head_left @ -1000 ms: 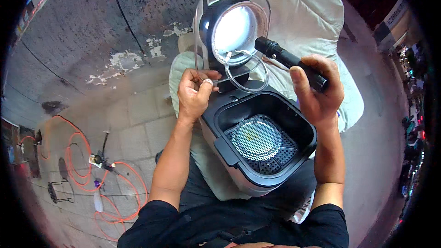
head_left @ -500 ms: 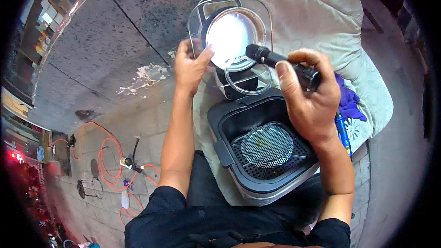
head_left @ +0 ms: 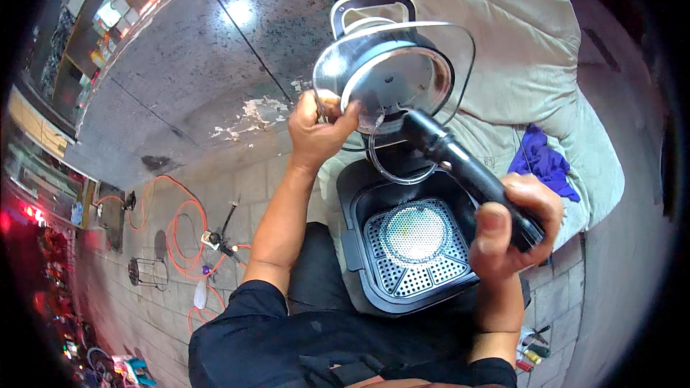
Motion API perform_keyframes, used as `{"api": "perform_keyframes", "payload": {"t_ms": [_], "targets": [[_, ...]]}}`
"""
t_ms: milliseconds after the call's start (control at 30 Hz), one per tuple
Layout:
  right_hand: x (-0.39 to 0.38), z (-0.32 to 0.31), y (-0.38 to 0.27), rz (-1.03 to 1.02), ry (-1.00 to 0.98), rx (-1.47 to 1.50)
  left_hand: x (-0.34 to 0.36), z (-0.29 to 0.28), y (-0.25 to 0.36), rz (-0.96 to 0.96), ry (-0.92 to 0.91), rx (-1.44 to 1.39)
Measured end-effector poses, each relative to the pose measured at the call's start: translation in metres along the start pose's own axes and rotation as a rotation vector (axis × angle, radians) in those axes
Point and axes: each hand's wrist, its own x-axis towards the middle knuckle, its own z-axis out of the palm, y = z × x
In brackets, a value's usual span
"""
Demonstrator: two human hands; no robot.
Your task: The person uses a blue power drill to remove screws from the lid of a white and black air fryer, then reassembles the lid and tests the unit by pressing buttons on the control panel. The person also uses a flashlight to inspect the interior and lid area.
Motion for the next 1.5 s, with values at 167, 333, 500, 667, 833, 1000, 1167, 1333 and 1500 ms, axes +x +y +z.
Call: {"api": "perform_keyframes", "payload": {"t_ms": [167, 333, 500, 667, 833, 1000, 1167, 1333, 1500], "targets": [[0.02, -0.02, -0.025, 0.155, 0.25, -0.042, -0.013, -0.006, 0.0, 0.214, -0.023, -0.001], [0.055, -0.032, -0.039, 0.159, 0.373, -0.126, -0.024, -0.008, 0.004, 0.392, -0.004, 0.103], [0.074, -0.03, -0.041, 0.254, 0.263, -0.297, -0.029, -0.01, 0.01, 0.543, 0.022, 0.3], [0.082, -0.025, -0.039, 0.243, 0.203, -0.311, -0.034, -0.013, 0.018, 0.547, 0.043, 0.332], [0.084, -0.024, -0.037, 0.248, 0.274, -0.394, -0.035, -0.012, 0.026, 0.462, 0.026, 0.171], [0.08, -0.02, -0.038, 0.104, 0.251, -0.477, -0.037, -0.01, 0.027, 0.436, -0.023, 0.049], [0.077, -0.02, -0.037, 0.063, 0.202, -0.414, -0.049, -0.004, 0.017, 0.345, 0.017, -0.099], [0.074, -0.033, -0.033, 0.046, 0.201, -0.416, -0.059, -0.01, 0.004, 0.35, 0.061, 0.058], [0.065, -0.05, -0.023, 0.193, 0.282, -0.291, -0.063, -0.018, 0.005, 0.317, 0.071, 0.087]]}}
